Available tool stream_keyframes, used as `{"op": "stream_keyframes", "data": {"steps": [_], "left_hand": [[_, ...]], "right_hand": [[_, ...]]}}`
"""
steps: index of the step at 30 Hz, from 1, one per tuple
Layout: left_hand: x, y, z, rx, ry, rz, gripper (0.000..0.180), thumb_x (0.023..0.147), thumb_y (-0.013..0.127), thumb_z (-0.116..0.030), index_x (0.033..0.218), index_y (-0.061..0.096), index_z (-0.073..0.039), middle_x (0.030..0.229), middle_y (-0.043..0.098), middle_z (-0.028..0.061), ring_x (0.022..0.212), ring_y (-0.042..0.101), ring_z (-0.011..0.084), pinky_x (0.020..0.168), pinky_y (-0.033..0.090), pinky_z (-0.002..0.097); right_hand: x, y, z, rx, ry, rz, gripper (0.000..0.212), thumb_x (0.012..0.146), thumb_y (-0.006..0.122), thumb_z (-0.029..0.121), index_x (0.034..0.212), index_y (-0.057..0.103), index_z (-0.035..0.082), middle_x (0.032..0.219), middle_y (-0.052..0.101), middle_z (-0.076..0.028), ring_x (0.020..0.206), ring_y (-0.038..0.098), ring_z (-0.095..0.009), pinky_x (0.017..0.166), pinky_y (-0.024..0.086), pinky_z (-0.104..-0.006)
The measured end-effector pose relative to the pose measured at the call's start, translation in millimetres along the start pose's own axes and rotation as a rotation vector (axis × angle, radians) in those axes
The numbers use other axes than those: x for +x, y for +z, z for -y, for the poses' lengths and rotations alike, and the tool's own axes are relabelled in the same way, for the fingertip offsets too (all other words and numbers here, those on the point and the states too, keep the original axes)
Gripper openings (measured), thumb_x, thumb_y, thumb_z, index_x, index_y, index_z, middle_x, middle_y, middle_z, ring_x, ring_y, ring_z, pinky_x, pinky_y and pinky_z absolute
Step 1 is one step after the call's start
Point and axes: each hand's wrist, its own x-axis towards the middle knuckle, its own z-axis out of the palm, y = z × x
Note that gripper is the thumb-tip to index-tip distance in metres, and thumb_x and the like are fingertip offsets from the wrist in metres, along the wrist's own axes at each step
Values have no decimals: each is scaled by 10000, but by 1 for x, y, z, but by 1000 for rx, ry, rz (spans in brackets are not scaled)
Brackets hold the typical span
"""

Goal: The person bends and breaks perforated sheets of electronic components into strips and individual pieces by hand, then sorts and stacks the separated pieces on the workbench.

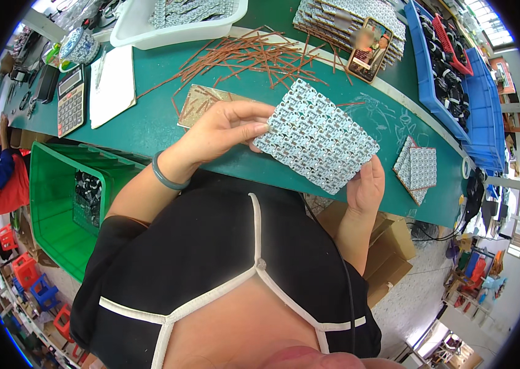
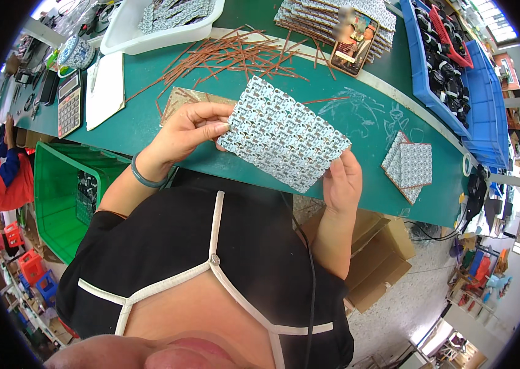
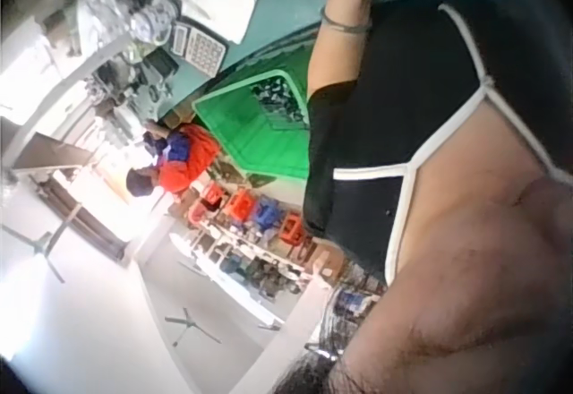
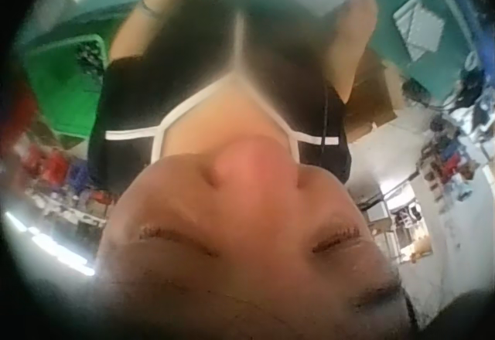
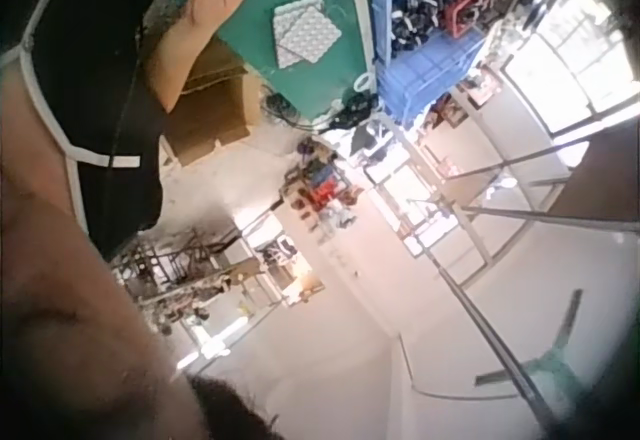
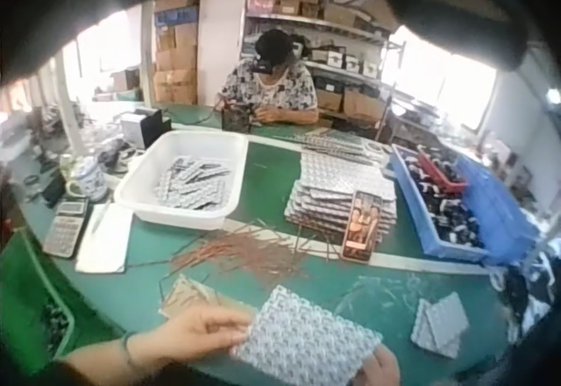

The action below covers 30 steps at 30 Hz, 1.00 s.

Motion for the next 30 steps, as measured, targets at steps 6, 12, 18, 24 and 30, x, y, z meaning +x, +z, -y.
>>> {"op": "stream_keyframes", "data": {"steps": [6,12,18,24,30], "left_hand": [[0,0,4,73,25,-32,307,929,546,-84,1220,565,15,1063,640,55,878,596,90,721,508,231],[-2,-2,4,76,26,-37,302,931,542,-85,1216,570,11,1092,636,57,924,599,94,735,512,230],[-3,-4,8,109,4,-57,315,935,540,-98,1231,558,8,1094,635,54,930,601,99,730,524,229],[-3,-5,10,83,-16,-86,323,935,543,-108,1234,550,15,1069,637,59,929,604,107,723,542,239],[-1,-9,15,63,-33,-86,321,936,541,-109,1230,548,18,1029,644,60,898,611,109,715,546,239]], "right_hand": [[-2,5,0,70,-12,47,415,945,517,131,1286,439,-91,1253,553,-143,1136,547,-231,980,407,-363],[-3,1,-6,10,2,74,547,937,546,256,1330,376,-84,1301,516,-173,1181,522,-276,998,403,-401],[0,14,-4,97,-7,69,464,944,530,181,1300,421,-96,1247,560,-139,1129,550,-221,974,410,-351],[2,18,-7,145,-24,54,428,959,501,165,1297,430,-88,1228,574,-142,1115,563,-218,959,426,-346],[5,23,-10,212,-17,50,420,966,482,152,1308,413,-83,1229,573,-142,1104,574,-212,951,447,-343]]}}
